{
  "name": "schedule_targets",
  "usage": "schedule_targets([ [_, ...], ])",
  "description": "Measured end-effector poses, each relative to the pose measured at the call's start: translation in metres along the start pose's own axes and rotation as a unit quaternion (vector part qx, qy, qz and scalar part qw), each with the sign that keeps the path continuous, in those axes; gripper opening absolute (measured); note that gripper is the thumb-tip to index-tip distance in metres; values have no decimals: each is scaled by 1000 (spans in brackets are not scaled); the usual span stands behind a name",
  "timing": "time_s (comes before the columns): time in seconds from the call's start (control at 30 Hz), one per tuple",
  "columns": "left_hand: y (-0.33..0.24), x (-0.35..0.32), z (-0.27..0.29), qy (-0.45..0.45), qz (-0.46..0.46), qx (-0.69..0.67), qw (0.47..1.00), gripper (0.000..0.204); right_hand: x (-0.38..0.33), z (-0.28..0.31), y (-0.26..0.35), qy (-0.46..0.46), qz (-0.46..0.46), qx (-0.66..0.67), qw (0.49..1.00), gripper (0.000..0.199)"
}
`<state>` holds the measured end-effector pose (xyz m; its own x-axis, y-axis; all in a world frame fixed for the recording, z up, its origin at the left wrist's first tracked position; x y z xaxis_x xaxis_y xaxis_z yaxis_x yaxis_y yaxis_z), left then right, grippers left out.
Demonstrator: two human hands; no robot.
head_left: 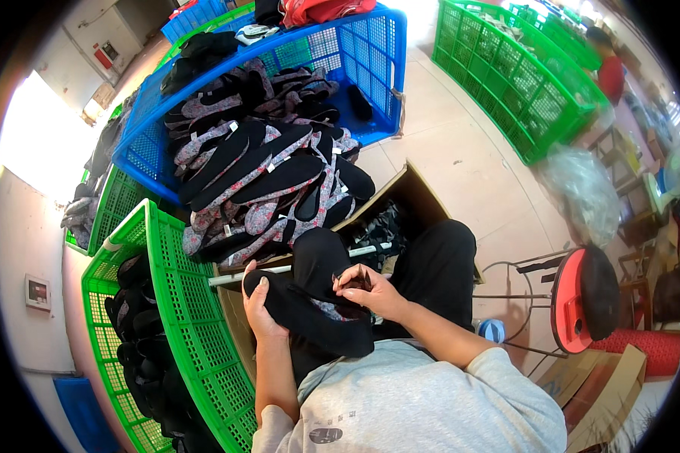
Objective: The person sits on the floor surrounded by crates of footwear and manually assembles slippers. They pick up a slipper sole and a fabric upper, align the edges, and press them together to attach the upper to the sole. The person repeats this process for multiple units, placing the finished slippers into a green crate.
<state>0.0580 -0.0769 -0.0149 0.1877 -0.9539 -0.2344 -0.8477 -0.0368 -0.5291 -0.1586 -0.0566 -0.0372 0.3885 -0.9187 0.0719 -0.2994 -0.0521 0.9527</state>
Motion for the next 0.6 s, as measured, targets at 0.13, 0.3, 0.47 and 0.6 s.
schedule_targets([
  [0.13,-2,10,27,-76,-1,-12,997,45,1,-14,44,120,60,-280,951,36],
  [0.3,-12,16,51,-163,-9,-45,985,35,-3,-19,44,112,53,-230,965,26],
  [0.47,-16,10,45,-144,-19,-40,989,33,-6,-14,43,10,28,-167,985,17],
  [0.6,-17,-3,26,-60,-41,-20,997,34,-3,2,43,-52,67,-197,977,14],
])
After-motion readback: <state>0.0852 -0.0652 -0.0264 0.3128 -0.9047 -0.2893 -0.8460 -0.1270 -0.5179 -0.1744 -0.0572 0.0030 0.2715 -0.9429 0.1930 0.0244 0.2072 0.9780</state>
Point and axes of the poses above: each hand's wrist, its own x-axis towards the middle knuckle, its own z-axis out of the back of the hand, y = z × x, the point moved 7 cm from there along x, towards the middle knuckle, and after that the axes turned 15 degrees about -x, right-handed, at the moved point
